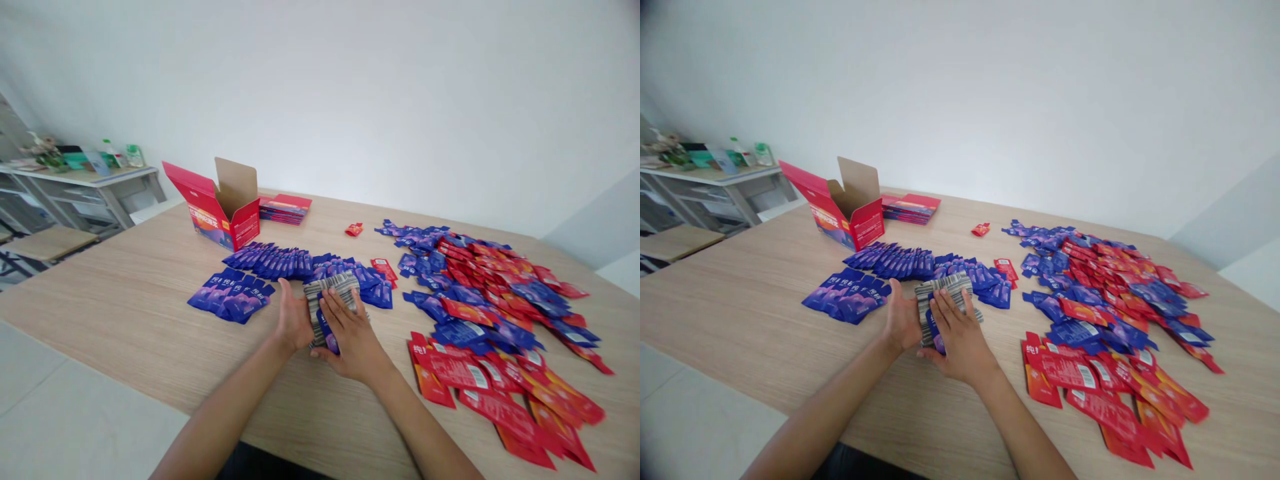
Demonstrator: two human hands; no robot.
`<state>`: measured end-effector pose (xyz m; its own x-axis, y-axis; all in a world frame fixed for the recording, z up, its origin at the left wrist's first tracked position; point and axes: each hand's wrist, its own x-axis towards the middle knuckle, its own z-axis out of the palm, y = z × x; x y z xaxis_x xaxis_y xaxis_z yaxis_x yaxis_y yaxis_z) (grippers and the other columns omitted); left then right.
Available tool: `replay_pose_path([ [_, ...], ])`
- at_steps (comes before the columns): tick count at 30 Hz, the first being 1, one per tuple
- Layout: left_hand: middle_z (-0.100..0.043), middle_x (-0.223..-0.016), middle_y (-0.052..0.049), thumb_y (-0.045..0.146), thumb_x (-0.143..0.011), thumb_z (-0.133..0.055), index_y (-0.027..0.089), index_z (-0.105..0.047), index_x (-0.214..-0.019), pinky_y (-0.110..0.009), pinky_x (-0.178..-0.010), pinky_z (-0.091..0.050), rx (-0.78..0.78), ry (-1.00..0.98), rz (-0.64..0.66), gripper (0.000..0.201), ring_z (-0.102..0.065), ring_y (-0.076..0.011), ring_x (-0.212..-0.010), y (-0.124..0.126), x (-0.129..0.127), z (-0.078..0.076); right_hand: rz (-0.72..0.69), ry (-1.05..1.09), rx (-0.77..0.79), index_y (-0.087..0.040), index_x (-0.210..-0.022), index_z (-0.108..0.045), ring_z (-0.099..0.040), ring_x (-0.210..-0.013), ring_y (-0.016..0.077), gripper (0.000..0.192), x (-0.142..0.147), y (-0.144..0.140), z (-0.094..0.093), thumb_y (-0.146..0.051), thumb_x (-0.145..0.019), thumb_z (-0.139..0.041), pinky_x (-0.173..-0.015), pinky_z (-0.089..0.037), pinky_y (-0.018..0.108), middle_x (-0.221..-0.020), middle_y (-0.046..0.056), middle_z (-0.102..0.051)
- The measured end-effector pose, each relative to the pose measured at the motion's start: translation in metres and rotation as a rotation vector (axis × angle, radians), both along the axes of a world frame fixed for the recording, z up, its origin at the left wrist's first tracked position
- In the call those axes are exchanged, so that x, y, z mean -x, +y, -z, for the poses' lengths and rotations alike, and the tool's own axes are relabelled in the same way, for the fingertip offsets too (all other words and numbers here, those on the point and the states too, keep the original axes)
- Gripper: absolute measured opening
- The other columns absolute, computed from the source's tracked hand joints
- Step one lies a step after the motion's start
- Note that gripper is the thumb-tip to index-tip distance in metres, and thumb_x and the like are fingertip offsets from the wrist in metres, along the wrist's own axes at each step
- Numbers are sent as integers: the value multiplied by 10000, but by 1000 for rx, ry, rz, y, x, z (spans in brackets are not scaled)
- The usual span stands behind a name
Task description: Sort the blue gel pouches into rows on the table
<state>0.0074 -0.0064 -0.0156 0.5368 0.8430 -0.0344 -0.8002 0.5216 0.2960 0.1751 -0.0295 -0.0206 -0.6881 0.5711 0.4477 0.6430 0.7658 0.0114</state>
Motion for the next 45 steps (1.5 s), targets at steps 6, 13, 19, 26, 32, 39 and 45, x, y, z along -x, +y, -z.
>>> replay_pose_path([
  [6,-631,-1339,-262,914,-790,-210,20,-521,-1421,-531,-1180,-308,12,19,-48,1137,-529,-384,-1339,4,5,5,-56,-5,-4,-48,-1550,-322,-319,-1495,372,886,0,-1,0,-614,-913,-561,-1214,-155,672,-1564,255,-399],
  [13,-609,-1385,-228,912,-801,-169,44,-501,-1443,-526,-1172,-307,-68,60,41,1130,-498,-383,-1367,0,-4,6,82,43,-40,-23,-1572,-223,-190,-1537,381,902,7,3,22,-661,-963,-410,-1199,-164,674,-1622,279,-257],
  [19,-653,-1348,-176,847,-849,-64,117,-504,-1466,-485,-1104,-411,-85,193,137,1052,-554,-348,-1323,-8,-16,8,191,129,-92,-27,-1588,-140,-186,-1537,384,844,4,6,21,-561,-991,-404,-1189,-136,694,-1607,283,-296],
  [26,-698,-1283,-142,794,-899,-176,172,-491,-1487,-462,-1090,-426,-173,243,265,912,-606,-315,-1267,-16,-24,16,351,263,-104,-135,-1602,-173,-197,-1537,366,702,-3,10,15,-400,-1004,-426,-1184,-123,707,-1625,218,-306],
  [32,-690,-1284,-172,855,-841,-219,158,-540,-1446,-532,-1131,-358,-207,315,341,978,-603,-351,-1259,-18,-30,22,522,397,-102,-209,-1569,-310,-252,-1507,400,603,-16,18,10,-414,-1016,-440,-1131,-211,742,-1630,216,-279],
  [39,-712,-1222,-169,811,-871,-32,138,-610,-1352,-584,-1168,-272,-157,447,336,1009,-571,-384,-1293,-22,-31,14,500,700,136,-203,-1453,-499,-520,-1279,313,598,-26,30,6,-558,-972,-503,-1061,-455,531,-1350,182,-517],
  [45,-701,-1239,-218,868,-833,-206,103,-618,-1331,-550,-1125,-354,-180,354,328,1001,-613,-386,-1240,-16,-26,23,501,887,223,-182,-1459,-466,-551,-1195,306,732,-37,48,15,-644,-900,-564,-1040,-448,501,-1288,166,-566],
])
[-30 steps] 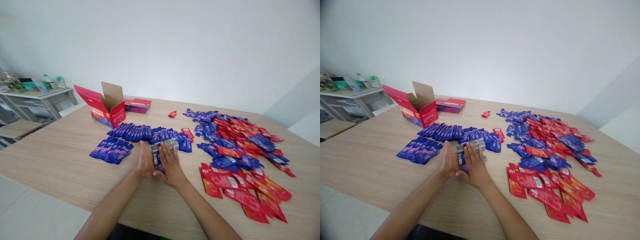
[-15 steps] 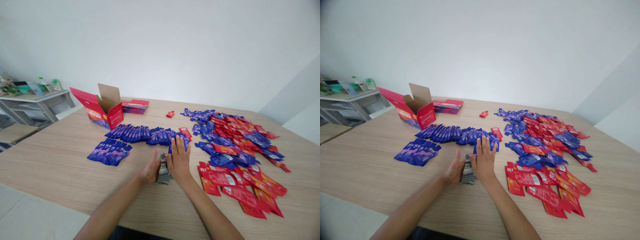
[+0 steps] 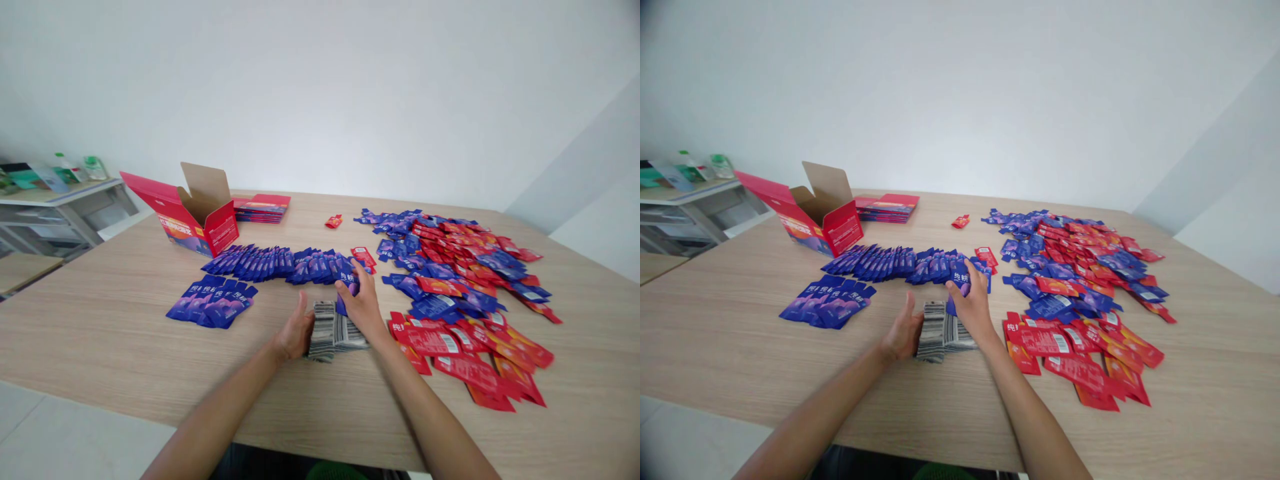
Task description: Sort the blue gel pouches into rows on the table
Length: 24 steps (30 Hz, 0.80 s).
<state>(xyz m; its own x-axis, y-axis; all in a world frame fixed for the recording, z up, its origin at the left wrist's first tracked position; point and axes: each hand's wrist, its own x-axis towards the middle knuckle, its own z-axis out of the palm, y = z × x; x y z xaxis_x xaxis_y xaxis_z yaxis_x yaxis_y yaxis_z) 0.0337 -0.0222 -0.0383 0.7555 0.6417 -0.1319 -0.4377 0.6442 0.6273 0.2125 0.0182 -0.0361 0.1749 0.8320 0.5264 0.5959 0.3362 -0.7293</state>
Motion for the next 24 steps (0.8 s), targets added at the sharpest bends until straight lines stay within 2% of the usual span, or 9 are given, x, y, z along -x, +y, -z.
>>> replay_pose_path([
  [3,-707,-1222,-226,879,-822,-233,90,-614,-1328,-543,-1101,-385,50,-30,-28,1012,-637,-387,-1202,1,-1,1,52,39,9,-153,-1513,-373,-567,-1150,317,849,1,0,3,-655,-867,-602,-991,-468,490,-1267,174,-562],
  [6,-711,-1206,-232,876,-827,-241,76,-602,-1331,-545,-1075,-410,113,-59,-78,1012,-660,-385,-1158,1,-4,-2,37,-37,-11,-165,-1561,-271,-549,-1161,322,936,8,-7,3,-661,-852,-628,-1001,-457,501,-1273,169,-534],
  [11,-719,-1172,-234,869,-833,-270,65,-598,-1313,-553,-1031,-445,182,-31,-91,992,-689,-379,-1087,2,-7,0,10,-129,-81,-245,-1567,-257,-463,-1276,320,820,14,-14,2,-630,-913,-567,-1087,-387,552,-1358,154,-438],
  [15,-736,-1132,-216,849,-836,-350,77,-625,-1263,-528,-986,-486,167,21,-102,924,-702,-367,-1057,4,-6,3,92,-11,-101,-220,-1558,-275,-429,-1315,329,857,4,-8,-2,-589,-874,-636,-1122,-350,566,-1387,172,-415],
  [18,-746,-1098,-207,839,-825,-408,87,-649,-1216,-510,-943,-518,130,40,-82,882,-709,-363,-1041,6,-4,2,201,281,-66,-200,-1543,-300,-489,-1267,309,1000,-8,0,-9,-509,-734,-800,-1127,-374,528,-1351,158,-478],
  [20,-755,-1054,-205,845,-798,-458,85,-670,-1167,-492,-903,-540,89,73,-74,870,-718,-358,-1008,6,-3,3,209,638,1,-230,-1498,-363,-594,-1134,256,991,-18,6,-13,-434,-667,-863,-1052,-476,470,-1245,102,-571],
  [22,-764,-1007,-188,835,-759,-544,97,-689,-1122,-460,-849,-561,30,169,-83,835,-731,-338,-948,5,-4,4,116,1047,111,-267,-1362,-499,-671,-927,189,815,-25,12,-15,-364,-652,-888,-885,-587,378,-1064,22,-655],
  [24,-771,-976,-155,749,-725,-683,123,-697,-1112,-421,-795,-573,-90,307,-117,736,-735,-306,-887,3,-7,6,5,1309,202,-261,-1123,-621,-676,-744,140,522,-29,16,-16,-299,-675,-886,-722,-624,293,-876,-32,-681],
])
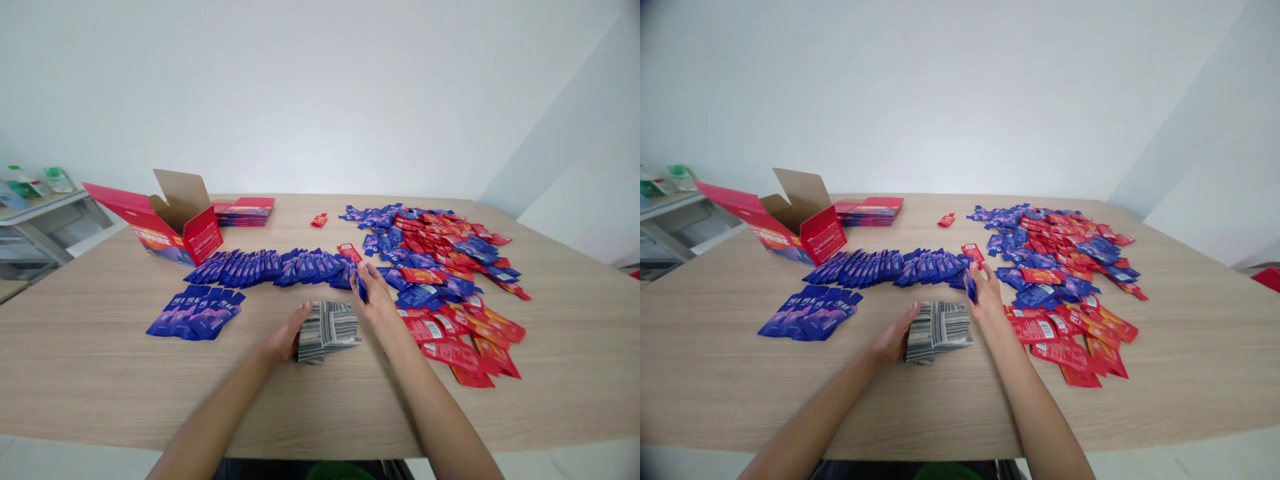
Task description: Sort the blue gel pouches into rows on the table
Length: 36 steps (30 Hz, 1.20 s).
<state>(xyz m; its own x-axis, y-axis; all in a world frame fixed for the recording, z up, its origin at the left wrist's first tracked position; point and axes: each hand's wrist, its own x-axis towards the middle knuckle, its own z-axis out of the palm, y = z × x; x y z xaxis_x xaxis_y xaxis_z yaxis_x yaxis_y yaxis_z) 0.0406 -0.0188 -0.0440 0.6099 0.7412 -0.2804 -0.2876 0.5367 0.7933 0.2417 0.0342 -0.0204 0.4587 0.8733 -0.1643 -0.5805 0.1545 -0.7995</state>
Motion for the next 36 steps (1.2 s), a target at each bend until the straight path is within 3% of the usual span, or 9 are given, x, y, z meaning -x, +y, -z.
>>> replay_pose_path([
  [2,-770,-965,-124,630,-727,-765,141,-706,-1105,-398,-784,-573,-171,130,-31,621,-728,-280,-871,-2,-3,2,-52,89,-4,-227,-887,-647,-663,-663,112,277,1,2,1,-239,-715,-864,-656,-626,238,-769,-44,-679],
  [4,-763,-976,-109,542,-774,-755,144,-710,-1103,-398,-822,-567,-387,247,-93,519,-714,-266,-897,-2,-5,3,-68,126,-6,-205,-759,-630,-657,-636,94,207,4,2,2,-186,-749,-836,-651,-627,204,-730,-42,-679],
  [9,-707,-1211,-103,261,-783,-728,187,-667,-1223,-430,-1034,-485,-933,577,-328,450,-644,-257,-1133,6,-1,9,-77,224,25,-194,-723,-637,-653,-610,78,178,9,2,2,-108,-806,-768,-665,-638,186,-691,-44,-683],
  [14,-676,-1238,-122,306,-872,-668,204,-719,-1092,-439,-1045,-476,-1145,593,-415,248,-623,-242,-1173,12,3,13,-58,248,59,-205,-736,-606,-649,-607,85,176,7,2,-1,-116,-858,-696,-667,-643,213,-673,-47,-666],
  [17,-687,-1163,-115,314,-851,-705,209,-744,-1012,-427,-1000,-492,-1179,606,-547,196,-632,-238,-1115,11,2,9,-50,228,55,-223,-840,-605,-659,-644,109,188,20,-3,3,-181,-795,-782,-662,-635,240,-714,-50,-664],
  [20,-705,-963,-81,308,-813,-745,202,-756,-895,-349,-856,-524,-1141,545,-570,135,-656,-202,-929,7,0,2,15,86,50,-239,-1079,-585,-673,-734,130,423,42,-12,12,-305,-743,-832,-726,-614,275,-850,-33,-671],
  [26,-591,-611,11,362,-709,-795,165,-670,-658,-230,-529,-380,-741,358,-486,238,-490,-96,-542,2,-11,4,79,-309,-16,-207,-1387,-422,-628,-1097,236,810,65,-27,19,-555,-733,-751,-943,-538,394,-1291,124,-560],
  [32,-539,-569,41,390,-660,-794,169,-617,-650,-218,-494,-324,-612,358,-498,283,-430,-78,-499,2,-16,7,112,-388,-53,-221,-1418,-378,-601,-1128,220,813,61,-27,17,-585,-767,-699,-971,-512,368,-1319,124,-528],
  [36,-566,-599,29,346,-688,-753,175,-619,-655,-224,-526,-360,-683,447,-522,220,-480,-99,-547,0,-15,0,122,-423,-59,-226,-1411,-396,-594,-1141,210,783,61,-27,19,-568,-775,-697,-993,-498,353,-1296,105,-543],
])
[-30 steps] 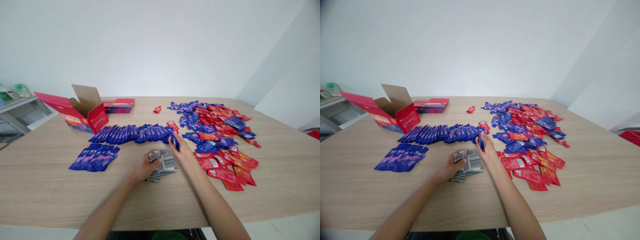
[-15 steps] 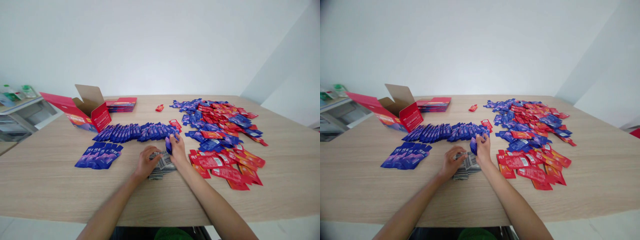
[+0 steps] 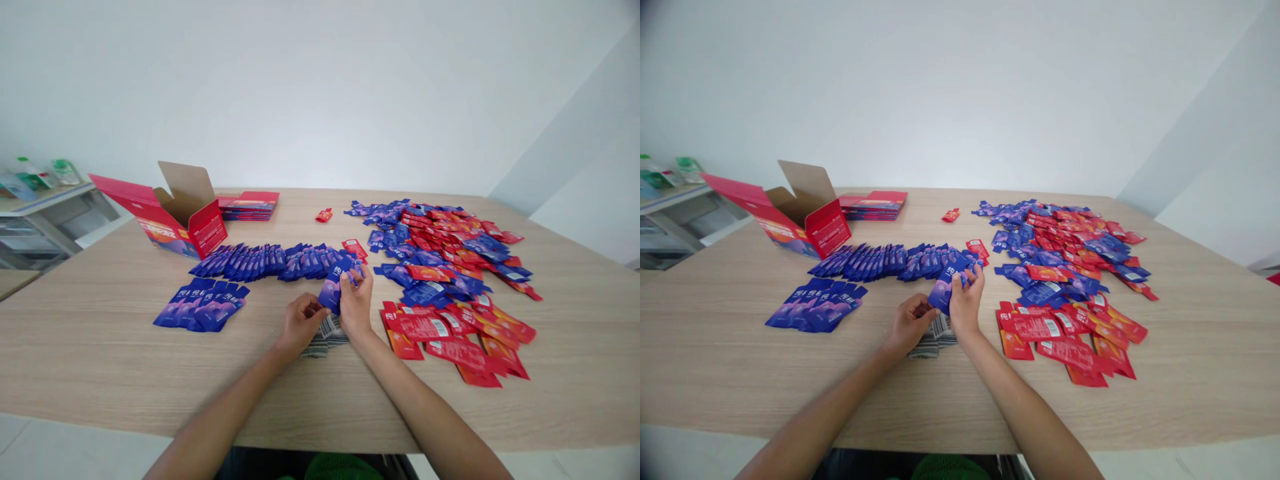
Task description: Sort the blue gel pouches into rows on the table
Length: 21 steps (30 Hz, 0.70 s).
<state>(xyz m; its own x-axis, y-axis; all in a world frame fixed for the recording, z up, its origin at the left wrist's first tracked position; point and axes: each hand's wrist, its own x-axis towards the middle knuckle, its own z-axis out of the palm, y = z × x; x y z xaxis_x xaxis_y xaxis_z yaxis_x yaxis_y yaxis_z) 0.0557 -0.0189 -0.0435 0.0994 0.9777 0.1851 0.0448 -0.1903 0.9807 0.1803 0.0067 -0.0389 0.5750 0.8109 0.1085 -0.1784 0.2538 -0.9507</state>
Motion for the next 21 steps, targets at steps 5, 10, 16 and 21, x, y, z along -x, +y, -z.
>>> replay_pose_path([
  [5,-597,-627,18,374,-697,-757,180,-649,-647,-238,-560,-380,-49,81,-31,228,-485,-107,-567,-1,2,-3,-17,-24,25,-221,-1439,-376,-605,-1137,222,791,0,-1,2,-547,-795,-698,-980,-514,375,-1323,122,-532],
  [10,-613,-636,16,365,-692,-771,179,-659,-640,-241,-563,-381,-73,111,-47,224,-500,-112,-575,0,3,-3,15,-114,-3,-202,-1449,-377,-590,-1167,217,775,-1,-3,1,-514,-813,-690,-1048,-465,374,-1310,117,-537],
  [16,-631,-664,5,447,-711,-782,180,-665,-660,-246,-578,-389,-114,116,-36,296,-509,-117,-590,1,4,-2,19,-101,11,-196,-1448,-382,-588,-1168,227,775,-1,-2,2,-510,-809,-689,-1041,-469,383,-1297,121,-551],
  [21,-608,-654,2,531,-713,-782,178,-644,-643,-248,-570,-380,-125,146,-33,385,-496,-118,-585,2,4,0,19,-82,26,-217,-1434,-383,-587,-1153,229,758,0,-1,3,-509,-802,-683,-1034,-471,398,-1308,117,-542],
])
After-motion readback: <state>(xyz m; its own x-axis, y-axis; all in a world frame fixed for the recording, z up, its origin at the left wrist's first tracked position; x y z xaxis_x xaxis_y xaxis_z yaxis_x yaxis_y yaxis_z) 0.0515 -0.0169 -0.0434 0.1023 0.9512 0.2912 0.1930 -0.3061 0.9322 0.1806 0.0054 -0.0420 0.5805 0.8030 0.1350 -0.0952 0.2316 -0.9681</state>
